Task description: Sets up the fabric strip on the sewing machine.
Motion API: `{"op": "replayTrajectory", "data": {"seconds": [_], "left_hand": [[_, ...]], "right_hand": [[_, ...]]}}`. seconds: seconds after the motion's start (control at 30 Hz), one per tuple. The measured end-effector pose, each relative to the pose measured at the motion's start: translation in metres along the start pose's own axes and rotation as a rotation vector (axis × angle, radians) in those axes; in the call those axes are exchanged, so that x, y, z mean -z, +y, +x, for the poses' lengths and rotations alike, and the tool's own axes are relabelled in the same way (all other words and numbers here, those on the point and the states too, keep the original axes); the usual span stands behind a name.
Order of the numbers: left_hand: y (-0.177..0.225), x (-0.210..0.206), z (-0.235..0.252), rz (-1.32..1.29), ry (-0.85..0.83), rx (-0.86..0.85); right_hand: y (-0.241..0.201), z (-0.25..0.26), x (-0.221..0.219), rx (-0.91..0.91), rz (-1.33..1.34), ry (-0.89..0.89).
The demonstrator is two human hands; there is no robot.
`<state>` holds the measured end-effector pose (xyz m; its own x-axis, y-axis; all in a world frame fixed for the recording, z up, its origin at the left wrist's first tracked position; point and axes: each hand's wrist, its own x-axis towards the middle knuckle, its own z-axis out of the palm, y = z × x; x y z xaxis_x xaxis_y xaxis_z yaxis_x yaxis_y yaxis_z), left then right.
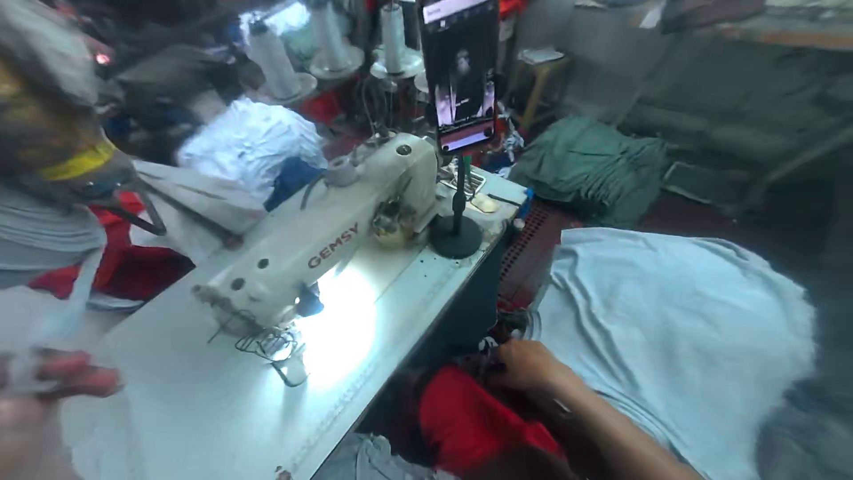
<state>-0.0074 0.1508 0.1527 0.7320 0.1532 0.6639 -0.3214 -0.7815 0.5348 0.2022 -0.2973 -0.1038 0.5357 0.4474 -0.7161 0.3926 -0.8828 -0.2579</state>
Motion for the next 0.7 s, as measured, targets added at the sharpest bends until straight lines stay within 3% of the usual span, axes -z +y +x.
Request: {"op": "replayTrajectory", "data": {"seconds": [0.1,0.23,0.33,0.5,0.6,0.7], "left_hand": [[-0.006,-0.025,-0.034,-0.143,0.112,0.028],[-0.007,-0.055,-0.077,-0.132,0.298,0.306],[-0.002,-0.074,-0.092,-0.146,0.406,0.447],[-0.007,-0.094,-0.118,-0.177,0.431,0.676],[-0.001,-0.101,-0.128,-0.208,0.34,0.71],[0.002,-0.103,-0.14,-0.167,0.248,0.696]], "right_hand": [[0.006,0.002,0.017,-0.164,-0.059,0.019],[0.004,0.005,0.036,-0.15,-0.074,0.078],[-0.025,0.01,0.036,0.144,-0.028,0.142],[-0.127,-0.005,0.014,0.727,0.254,0.329],[-0.183,-0.016,0.014,0.931,0.336,0.361],[-0.224,-0.019,0.016,0.986,0.346,0.387]]}}
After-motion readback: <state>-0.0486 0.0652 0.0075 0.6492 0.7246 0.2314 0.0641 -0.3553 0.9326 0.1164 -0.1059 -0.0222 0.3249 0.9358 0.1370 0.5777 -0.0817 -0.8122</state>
